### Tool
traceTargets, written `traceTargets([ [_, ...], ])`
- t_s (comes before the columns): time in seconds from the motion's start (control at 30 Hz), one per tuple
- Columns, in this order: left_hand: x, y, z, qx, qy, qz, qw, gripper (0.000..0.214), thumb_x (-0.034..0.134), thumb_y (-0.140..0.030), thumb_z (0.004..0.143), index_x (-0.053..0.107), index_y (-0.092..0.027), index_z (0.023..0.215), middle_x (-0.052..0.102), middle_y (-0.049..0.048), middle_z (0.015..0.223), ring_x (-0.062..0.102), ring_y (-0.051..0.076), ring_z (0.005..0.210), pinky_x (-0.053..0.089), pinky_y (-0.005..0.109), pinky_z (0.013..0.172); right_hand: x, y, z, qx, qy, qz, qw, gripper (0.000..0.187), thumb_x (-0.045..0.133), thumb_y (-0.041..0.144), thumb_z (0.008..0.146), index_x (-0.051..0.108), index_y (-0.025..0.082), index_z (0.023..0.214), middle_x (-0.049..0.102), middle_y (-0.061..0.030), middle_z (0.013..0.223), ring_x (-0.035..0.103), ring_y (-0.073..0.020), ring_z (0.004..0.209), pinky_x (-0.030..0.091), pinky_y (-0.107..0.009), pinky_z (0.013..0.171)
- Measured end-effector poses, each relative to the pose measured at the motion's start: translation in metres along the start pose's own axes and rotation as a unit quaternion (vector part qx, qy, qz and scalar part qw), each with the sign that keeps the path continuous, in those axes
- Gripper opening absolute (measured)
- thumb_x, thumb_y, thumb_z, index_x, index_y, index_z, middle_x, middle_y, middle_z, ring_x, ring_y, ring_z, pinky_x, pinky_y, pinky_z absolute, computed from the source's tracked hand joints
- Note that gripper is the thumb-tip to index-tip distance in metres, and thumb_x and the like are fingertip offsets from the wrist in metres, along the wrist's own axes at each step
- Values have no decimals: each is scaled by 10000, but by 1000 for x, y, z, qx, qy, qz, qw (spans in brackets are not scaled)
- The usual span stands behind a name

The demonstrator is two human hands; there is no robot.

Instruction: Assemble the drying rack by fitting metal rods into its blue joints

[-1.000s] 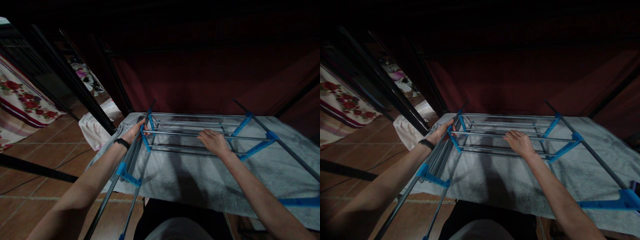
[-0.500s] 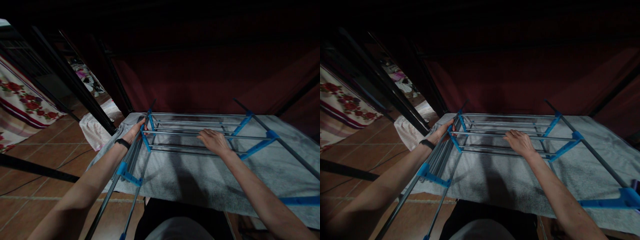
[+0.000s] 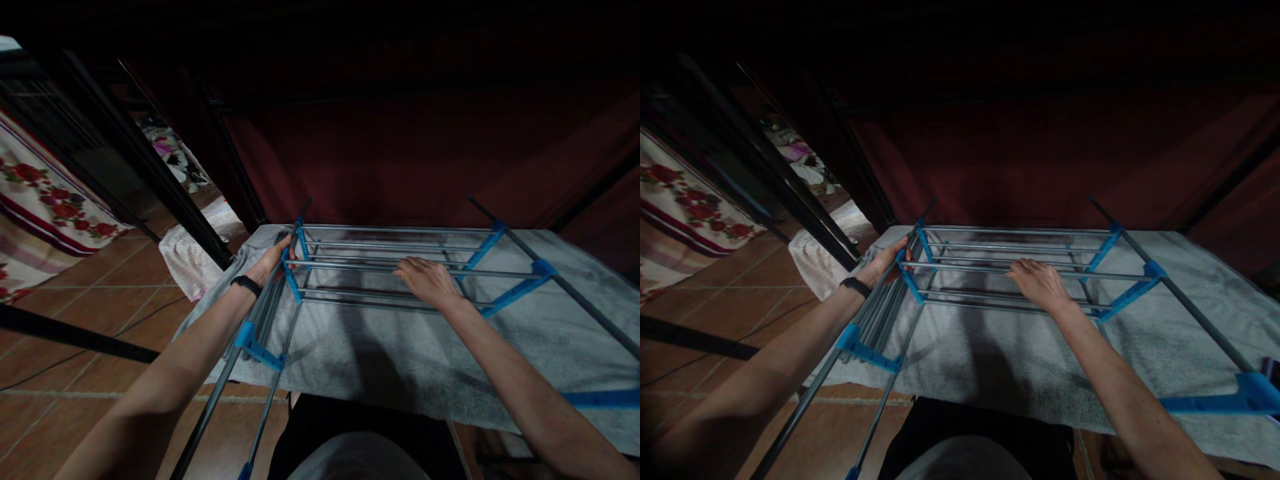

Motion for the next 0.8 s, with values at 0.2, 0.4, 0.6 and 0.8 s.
traceTargets([
  [0.2, -1, 2, 0, -10, 4, -8, 1000, 581, 537, -583, 952, 575, -190, 525, 488, 40, 431, 508, 167, 470, 442, 283, 541, 1, -2, 1, 13, 28, 18, 999, 294, 446, 353, 1077, 660, 212, 933, 729, -52, 894, 657, -194, 821, 295, -303, 644],
  [0.4, 0, 2, 0, -16, 10, -10, 1000, 593, 491, -556, 983, 571, -187, 525, 480, 48, 428, 493, 156, 453, 443, 281, 538, 0, -4, 2, 22, 46, 31, 998, 282, 450, 365, 1078, 664, 215, 972, 743, -36, 914, 668, -192, 805, 269, -309, 623],
  [0.6, 4, -1, -5, -33, -8, 0, 999, 608, 429, -536, 1011, 550, -192, 524, 457, 44, 420, 480, 157, 440, 397, 272, 495, 2, -6, 3, 24, 47, 43, 998, 289, 455, 372, 1081, 676, 221, 973, 744, -31, 901, 660, -196, 804, 267, -313, 625],
  [0.8, 1, -1, -2, -28, -9, 16, 999, 603, 426, -497, 1024, 586, -187, 531, 504, 47, 460, 488, 160, 470, 406, 269, 513, -3, -1, -4, 32, -38, 9, 999, 322, 482, 422, 1076, 715, 199, 1071, 741, -80, 985, 639, -234, 945, 355, -345, 836],
])
Point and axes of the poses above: each hand's wrist, its own z-axis towards the middle knuckle, its own x-axis out of the palm, y = z × x, the point moved 7 cm from there along z, towards the middle knuckle
